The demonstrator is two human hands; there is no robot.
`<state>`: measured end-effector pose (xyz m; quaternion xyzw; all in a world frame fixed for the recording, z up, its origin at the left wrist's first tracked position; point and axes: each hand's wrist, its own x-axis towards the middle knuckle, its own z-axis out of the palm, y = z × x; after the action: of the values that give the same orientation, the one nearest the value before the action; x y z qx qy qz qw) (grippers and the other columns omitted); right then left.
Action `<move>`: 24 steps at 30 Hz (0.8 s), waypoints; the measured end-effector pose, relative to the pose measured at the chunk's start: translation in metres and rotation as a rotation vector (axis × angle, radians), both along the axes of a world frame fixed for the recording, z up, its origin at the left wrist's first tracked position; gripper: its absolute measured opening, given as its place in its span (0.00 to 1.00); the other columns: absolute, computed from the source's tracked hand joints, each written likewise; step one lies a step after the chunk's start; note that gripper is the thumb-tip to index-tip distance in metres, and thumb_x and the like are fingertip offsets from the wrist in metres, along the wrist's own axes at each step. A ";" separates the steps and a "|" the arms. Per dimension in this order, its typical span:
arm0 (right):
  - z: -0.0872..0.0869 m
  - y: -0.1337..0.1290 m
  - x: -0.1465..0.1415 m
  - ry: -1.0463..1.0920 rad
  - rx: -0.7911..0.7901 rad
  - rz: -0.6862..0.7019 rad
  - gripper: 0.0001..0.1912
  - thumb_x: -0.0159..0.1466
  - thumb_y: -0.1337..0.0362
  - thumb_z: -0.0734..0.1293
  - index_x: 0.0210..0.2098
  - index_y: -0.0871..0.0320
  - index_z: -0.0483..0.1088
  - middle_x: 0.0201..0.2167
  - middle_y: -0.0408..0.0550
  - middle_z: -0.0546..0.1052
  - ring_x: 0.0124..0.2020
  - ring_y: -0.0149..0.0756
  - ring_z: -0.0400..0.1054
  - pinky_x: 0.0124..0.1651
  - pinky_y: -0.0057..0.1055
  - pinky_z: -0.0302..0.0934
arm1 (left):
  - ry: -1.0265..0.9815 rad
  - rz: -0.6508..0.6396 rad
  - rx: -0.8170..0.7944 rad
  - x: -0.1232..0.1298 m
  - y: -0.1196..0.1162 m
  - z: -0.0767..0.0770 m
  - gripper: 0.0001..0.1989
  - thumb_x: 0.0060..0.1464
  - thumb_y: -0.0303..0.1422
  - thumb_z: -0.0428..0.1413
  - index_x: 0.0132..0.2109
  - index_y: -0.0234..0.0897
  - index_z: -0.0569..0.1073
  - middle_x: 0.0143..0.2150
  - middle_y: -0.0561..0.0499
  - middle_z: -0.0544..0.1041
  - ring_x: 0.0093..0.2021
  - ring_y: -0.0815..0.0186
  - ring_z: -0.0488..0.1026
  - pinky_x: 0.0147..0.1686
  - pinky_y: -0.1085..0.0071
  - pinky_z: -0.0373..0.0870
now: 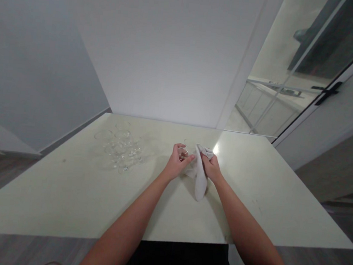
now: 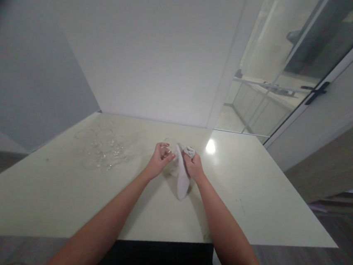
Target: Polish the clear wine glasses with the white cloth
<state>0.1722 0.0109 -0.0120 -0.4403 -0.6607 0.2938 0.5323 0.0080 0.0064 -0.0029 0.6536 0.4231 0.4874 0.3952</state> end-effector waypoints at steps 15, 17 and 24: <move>-0.022 0.001 -0.029 0.210 -0.296 0.118 0.19 0.60 0.50 0.60 0.35 0.61 0.70 0.27 0.44 0.73 0.28 0.32 0.65 0.34 0.27 0.60 | -0.782 0.050 -0.118 -0.007 0.010 -0.001 0.24 0.50 0.53 0.53 0.43 0.36 0.73 0.33 0.51 0.68 0.28 0.75 0.65 0.27 0.79 0.63; -0.027 0.005 -0.028 0.189 -0.296 -0.001 0.19 0.60 0.50 0.60 0.34 0.61 0.70 0.27 0.44 0.73 0.29 0.32 0.65 0.34 0.27 0.60 | -0.859 0.084 -0.085 -0.009 0.014 0.005 0.24 0.49 0.52 0.55 0.42 0.37 0.74 0.34 0.52 0.69 0.29 0.76 0.65 0.27 0.80 0.63; -0.036 0.007 -0.030 -0.243 -0.177 0.120 0.12 0.59 0.67 0.57 0.32 0.59 0.72 0.29 0.44 0.75 0.35 0.34 0.68 0.40 0.28 0.61 | -0.562 0.110 -0.026 0.001 0.020 0.022 0.23 0.44 0.41 0.62 0.49 0.40 0.72 0.42 0.50 0.70 0.37 0.71 0.70 0.33 0.77 0.67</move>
<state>0.1417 0.0177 -0.0485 -0.4774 -0.7168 0.3268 0.3891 0.0091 0.0261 0.0193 0.4637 0.3380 0.6649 0.4781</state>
